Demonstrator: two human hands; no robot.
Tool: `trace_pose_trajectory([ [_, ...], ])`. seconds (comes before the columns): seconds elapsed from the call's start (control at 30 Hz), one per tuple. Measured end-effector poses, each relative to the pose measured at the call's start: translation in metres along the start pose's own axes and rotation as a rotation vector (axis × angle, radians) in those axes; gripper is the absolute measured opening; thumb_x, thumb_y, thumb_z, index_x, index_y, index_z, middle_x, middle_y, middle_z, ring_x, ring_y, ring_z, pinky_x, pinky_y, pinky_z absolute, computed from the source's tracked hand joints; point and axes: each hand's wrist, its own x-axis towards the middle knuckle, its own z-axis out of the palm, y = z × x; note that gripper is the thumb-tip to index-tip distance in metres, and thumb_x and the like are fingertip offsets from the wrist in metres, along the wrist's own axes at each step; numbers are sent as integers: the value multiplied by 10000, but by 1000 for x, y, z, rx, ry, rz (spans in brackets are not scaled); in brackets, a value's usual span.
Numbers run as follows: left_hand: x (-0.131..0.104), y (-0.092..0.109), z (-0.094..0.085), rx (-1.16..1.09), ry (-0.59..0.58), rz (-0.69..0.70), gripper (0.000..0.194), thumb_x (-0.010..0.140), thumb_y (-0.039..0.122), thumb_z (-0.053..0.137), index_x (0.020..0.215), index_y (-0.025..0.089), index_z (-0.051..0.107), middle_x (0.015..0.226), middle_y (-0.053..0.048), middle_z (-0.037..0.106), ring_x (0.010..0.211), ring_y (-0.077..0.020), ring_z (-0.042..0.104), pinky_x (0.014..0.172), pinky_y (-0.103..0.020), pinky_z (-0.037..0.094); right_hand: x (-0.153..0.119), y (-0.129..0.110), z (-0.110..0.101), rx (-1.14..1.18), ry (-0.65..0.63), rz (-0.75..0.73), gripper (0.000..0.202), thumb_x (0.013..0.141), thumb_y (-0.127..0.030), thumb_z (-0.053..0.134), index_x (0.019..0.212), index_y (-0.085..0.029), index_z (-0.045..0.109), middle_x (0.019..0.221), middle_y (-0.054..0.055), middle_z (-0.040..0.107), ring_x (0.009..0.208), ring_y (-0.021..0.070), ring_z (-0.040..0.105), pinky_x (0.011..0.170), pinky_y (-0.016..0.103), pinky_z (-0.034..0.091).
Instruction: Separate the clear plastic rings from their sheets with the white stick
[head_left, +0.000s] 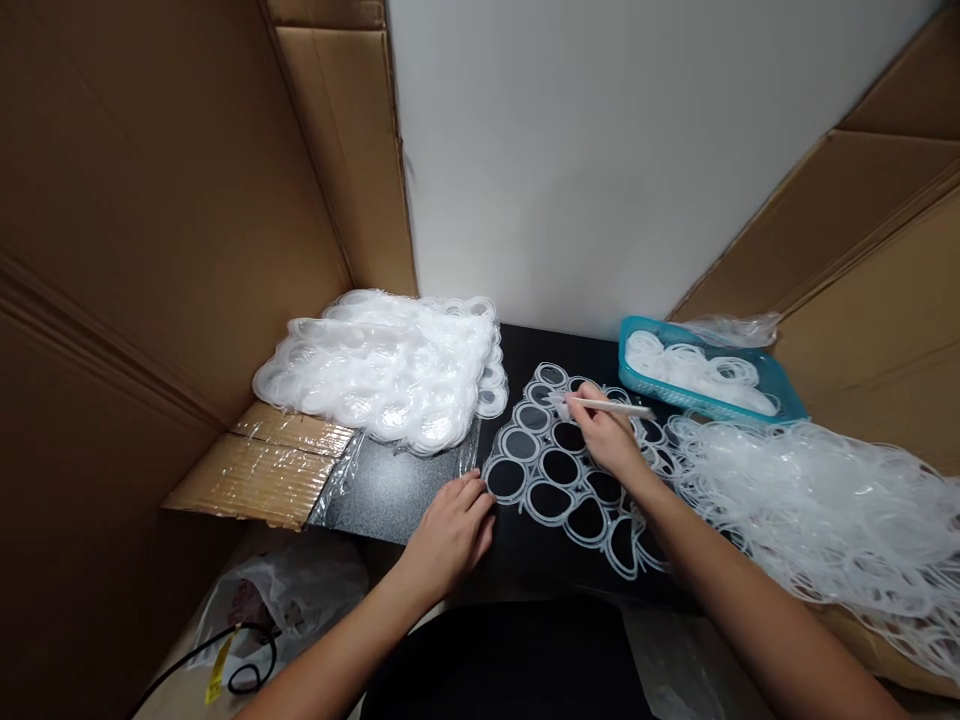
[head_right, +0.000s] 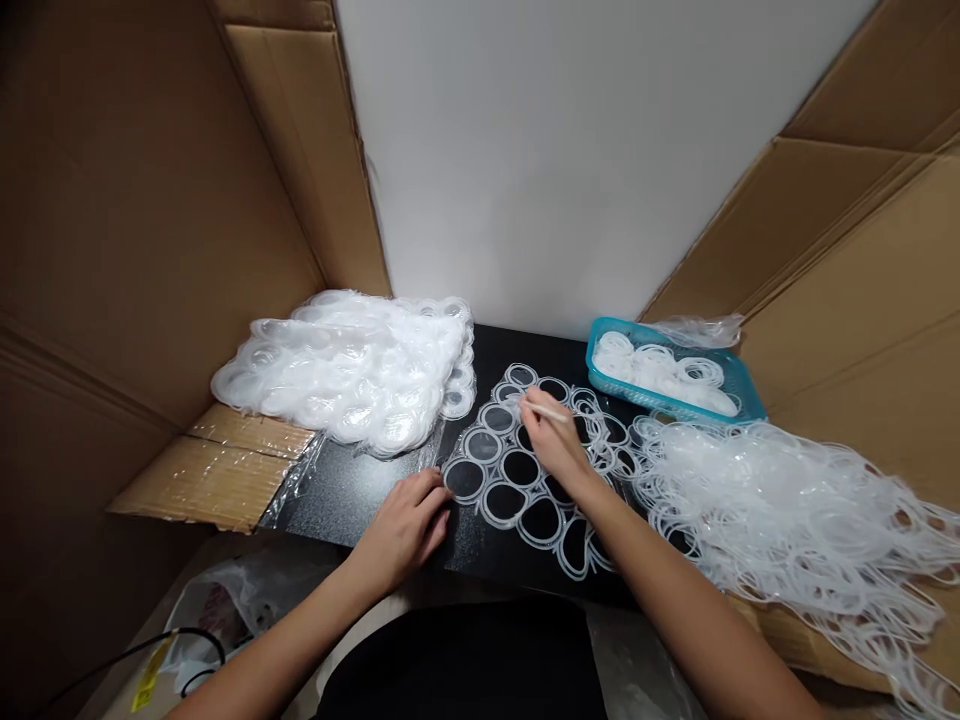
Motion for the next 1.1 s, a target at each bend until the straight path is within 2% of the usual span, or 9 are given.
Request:
trace_pose_trajectory([
  [0.07, 16, 3, -3, 5, -1, -48, 201, 933, 176, 542, 1129, 190, 586, 1192, -107, 627, 1198, -275, 578, 1006, -460, 510, -1, -3, 9, -35, -108, -129, 309, 997, -393, 376, 743, -233, 448, 768, 18, 522, 728, 198, 490, 717, 322, 392],
  [0.13, 31, 5, 1, 25, 22, -60, 280, 927, 200, 571, 1206, 171, 558, 1246, -124, 606, 1221, -296, 557, 1029, -477, 490, -8, -5, 24, -39, -249, -209, 282, 999, -345, 375, 756, -229, 459, 812, 29, 541, 768, 202, 509, 758, 330, 409],
  [0.2, 42, 4, 9, 36, 32, -44, 357, 925, 214, 585, 1272, 161, 525, 1284, -130, 598, 1254, -307, 537, 1057, -485, 468, -15, -5, 37, -13, -352, -202, 247, 996, -314, 383, 785, -227, 477, 846, 30, 550, 800, 198, 527, 788, 334, 425],
  [0.3, 46, 0, 22, 35, 20, -28, 331, 939, 210, 554, 1268, 173, 530, 1269, -119, 617, 1240, -293, 554, 1063, -472, 465, -23, -1, 45, 79, -415, -98, 188, 976, -309, 433, 827, -225, 511, 968, 34, 569, 924, 199, 558, 881, 348, 438],
  [0.43, 41, -4, 28, 29, 23, -15, 344, 952, 193, 527, 1294, 162, 523, 1312, -130, 608, 1265, -282, 545, 1080, -456, 453, -23, 1, 43, 187, -452, -9, 189, 944, -331, 491, 794, -223, 526, 1060, 33, 554, 1015, 203, 557, 956, 369, 426],
  [0.9, 41, -5, 27, 21, 10, -21, 351, 947, 171, 515, 1299, 176, 524, 1317, -120, 611, 1279, -272, 541, 1096, -457, 449, -18, 2, 43, 180, -475, -7, 141, 937, -319, 508, 870, -232, 597, 1087, 37, 537, 1025, 203, 559, 975, 385, 434],
  [1.0, 41, -5, 27, 9, 21, -23, 364, 953, 171, 502, 1316, 184, 512, 1325, -125, 609, 1293, -267, 535, 1096, -463, 450, -22, 0, 43, 155, -469, -27, 139, 943, -317, 508, 876, -237, 601, 1099, 37, 536, 1024, 201, 562, 964, 378, 452],
  [1.1, 41, -5, 28, 8, 22, -21, 371, 949, 156, 495, 1318, 188, 508, 1331, -120, 604, 1304, -266, 526, 1104, -464, 441, -30, -3, 49, 109, -442, -136, 153, 959, -277, 470, 937, -242, 618, 1118, 60, 559, 1049, 218, 549, 973, 389, 454],
])
